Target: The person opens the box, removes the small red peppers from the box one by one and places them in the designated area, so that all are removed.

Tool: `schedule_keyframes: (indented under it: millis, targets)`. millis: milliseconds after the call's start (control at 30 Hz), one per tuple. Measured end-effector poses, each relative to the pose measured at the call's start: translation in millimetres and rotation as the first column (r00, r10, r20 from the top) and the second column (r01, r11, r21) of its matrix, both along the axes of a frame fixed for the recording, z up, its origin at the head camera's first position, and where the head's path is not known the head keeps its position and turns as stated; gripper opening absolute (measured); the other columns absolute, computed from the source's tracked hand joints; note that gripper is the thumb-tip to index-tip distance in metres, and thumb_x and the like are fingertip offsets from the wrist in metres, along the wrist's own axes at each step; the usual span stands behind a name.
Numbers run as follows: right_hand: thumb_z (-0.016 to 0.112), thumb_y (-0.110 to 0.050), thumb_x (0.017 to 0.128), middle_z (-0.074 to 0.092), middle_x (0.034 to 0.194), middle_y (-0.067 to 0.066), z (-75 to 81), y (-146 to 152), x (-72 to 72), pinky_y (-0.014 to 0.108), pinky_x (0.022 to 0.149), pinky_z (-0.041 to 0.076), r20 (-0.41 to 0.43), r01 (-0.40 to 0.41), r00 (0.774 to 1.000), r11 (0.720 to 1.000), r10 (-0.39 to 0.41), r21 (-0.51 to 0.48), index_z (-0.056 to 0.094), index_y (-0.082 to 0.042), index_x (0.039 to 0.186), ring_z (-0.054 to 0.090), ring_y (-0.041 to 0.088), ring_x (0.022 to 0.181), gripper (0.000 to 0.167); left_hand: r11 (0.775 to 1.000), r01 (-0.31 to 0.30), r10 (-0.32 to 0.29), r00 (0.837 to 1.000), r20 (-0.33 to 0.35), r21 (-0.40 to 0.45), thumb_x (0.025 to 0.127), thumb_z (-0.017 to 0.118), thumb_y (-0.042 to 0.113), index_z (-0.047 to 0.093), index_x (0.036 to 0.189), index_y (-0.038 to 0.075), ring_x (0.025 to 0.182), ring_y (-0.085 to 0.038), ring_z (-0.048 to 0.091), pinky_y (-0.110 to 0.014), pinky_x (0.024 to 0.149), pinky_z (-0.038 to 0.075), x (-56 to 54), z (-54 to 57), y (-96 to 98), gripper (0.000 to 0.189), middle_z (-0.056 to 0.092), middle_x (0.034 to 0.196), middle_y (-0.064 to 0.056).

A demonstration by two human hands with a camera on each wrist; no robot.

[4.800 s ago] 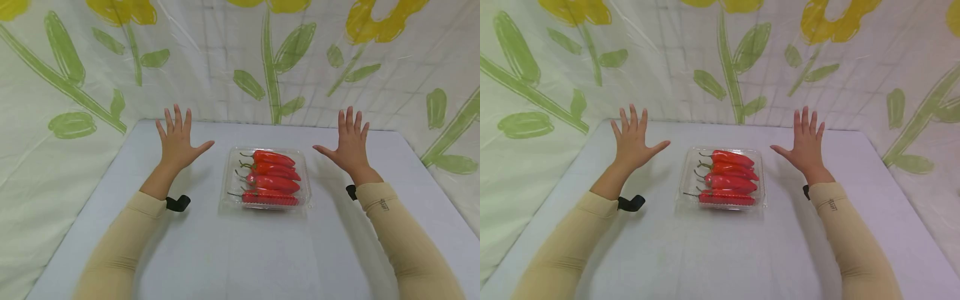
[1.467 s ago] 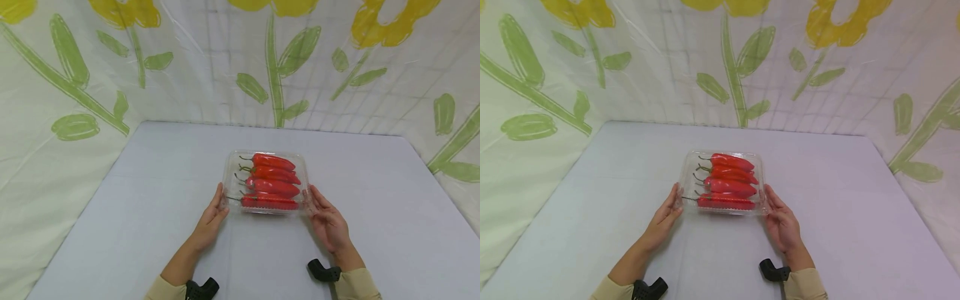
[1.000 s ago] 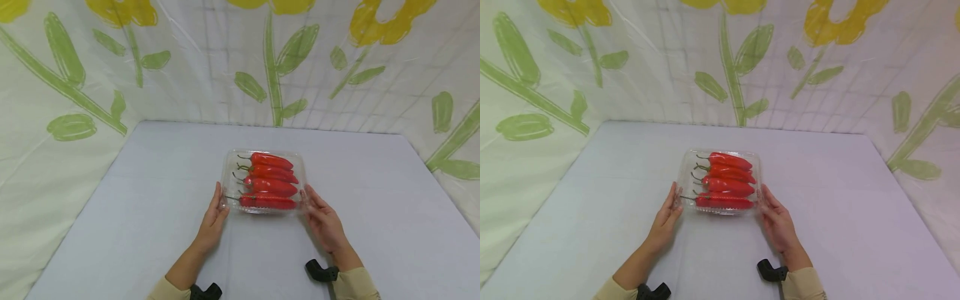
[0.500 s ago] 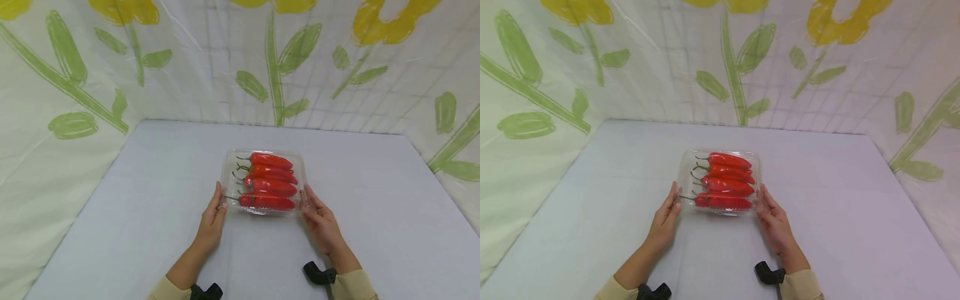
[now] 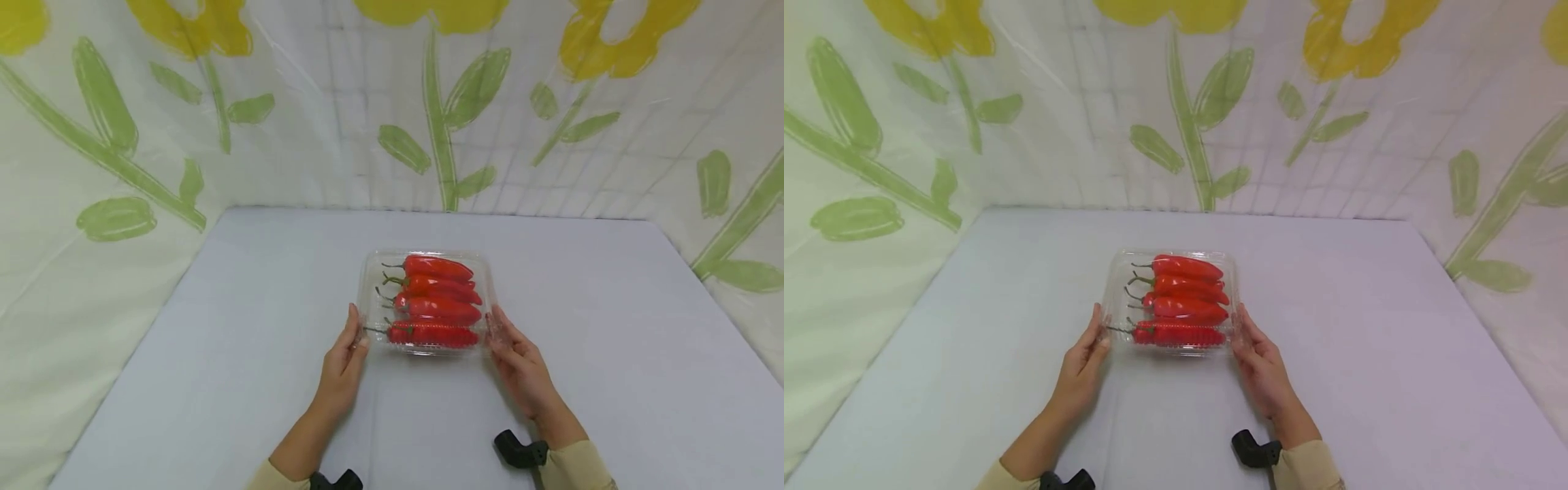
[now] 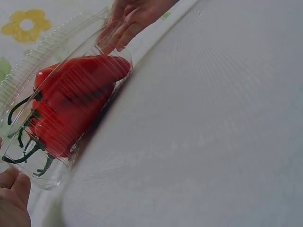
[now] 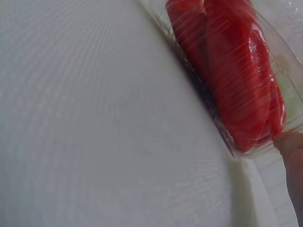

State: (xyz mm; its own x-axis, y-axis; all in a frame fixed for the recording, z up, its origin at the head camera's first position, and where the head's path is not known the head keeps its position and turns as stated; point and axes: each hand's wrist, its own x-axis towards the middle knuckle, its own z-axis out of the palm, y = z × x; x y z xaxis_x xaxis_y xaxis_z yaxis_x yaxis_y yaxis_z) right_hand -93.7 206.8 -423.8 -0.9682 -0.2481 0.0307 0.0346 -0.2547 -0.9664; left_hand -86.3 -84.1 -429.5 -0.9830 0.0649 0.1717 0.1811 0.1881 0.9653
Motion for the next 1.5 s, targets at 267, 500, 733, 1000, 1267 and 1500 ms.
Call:
schedule_keyframes:
  millis: [267,500,733,1000,1267,1500]
  targets:
    - [0.038,-0.008,0.099,0.003,0.157,0.015,2.2,-2,-0.6,0.013,0.101,0.036,-0.004,-0.004,1.000,1.000,0.004,-0.030,0.007,0.001,0.147,0.037,-0.010,0.128,0.058,1.000,-0.012,0.012,1.000,-0.005,0.025,0.098,0.043,0.010,0.024,0.146,0.003,0.140,-0.017,0.024,-0.010,0.105,0.024,-1.3,1.4,0.2,0.052,0.021,0.154,-0.006]
    - [0.038,-0.009,0.100,0.008,0.157,0.012,0.6,-1,-1.2,0.015,0.102,0.035,0.002,-0.011,1.000,1.000,0.011,-0.011,0.008,0.000,0.147,0.037,-0.010,0.129,0.057,0.999,-0.020,0.019,0.999,0.046,0.037,0.098,0.044,0.008,0.029,0.144,0.002,0.137,-0.015,0.030,-0.017,0.106,0.029,-2.6,0.9,-0.8,0.049,0.026,0.152,-0.003]
    - [0.036,-0.004,0.099,0.000,0.156,0.014,0.8,-1,-1.3,0.010,0.101,0.036,-0.039,-0.012,0.999,1.000,0.011,-0.024,0.003,0.006,0.145,0.035,-0.014,0.127,0.058,0.998,-0.041,0.037,0.997,0.070,0.051,0.098,0.043,0.010,0.029,0.145,0.006,0.135,-0.020,0.035,-0.027,0.105,0.034,-5.4,5.0,-1.2,0.049,0.030,0.150,-0.006]
    - [0.040,-0.005,0.098,-0.003,0.158,0.008,2.1,-3,-0.9,0.011,0.100,0.037,-0.011,0.015,1.000,1.000,-0.015,-0.002,0.004,0.000,0.147,0.032,-0.014,0.127,0.061,0.997,-0.070,0.071,0.997,-0.020,0.023,0.098,0.043,0.010,0.027,0.145,0.004,0.132,-0.026,0.041,-0.021,0.103,0.036,-3.7,2.7,-3.3,0.049,0.027,0.151,-0.010]
    - [0.037,0.004,0.095,-0.002,0.158,0.010,8.2,-3,-0.4,0.006,0.099,0.034,-0.042,0.061,0.998,0.989,-0.055,0.134,0.006,-0.002,0.148,0.016,0.000,0.141,0.061,0.996,-0.086,0.085,0.988,-0.127,-0.006,0.095,0.047,0.003,0.031,0.141,-0.004,0.138,-0.022,0.028,-0.010,0.103,0.030,-3.6,4.5,-3.2,0.049,0.025,0.152,-0.016]
    - [0.046,-0.004,0.095,0.007,0.158,0.009,18.0,-1,-1.0,0.007,0.095,0.038,-0.106,0.125,0.989,0.951,-0.099,0.284,0.013,-0.006,0.149,0.016,0.006,0.143,0.063,0.943,-0.170,0.096,0.961,-0.258,-0.285,0.089,0.061,0.009,0.044,0.135,-0.001,0.131,-0.021,0.042,-0.033,0.108,0.032,-5.4,14.1,-10.9,0.051,0.041,0.144,-0.013]
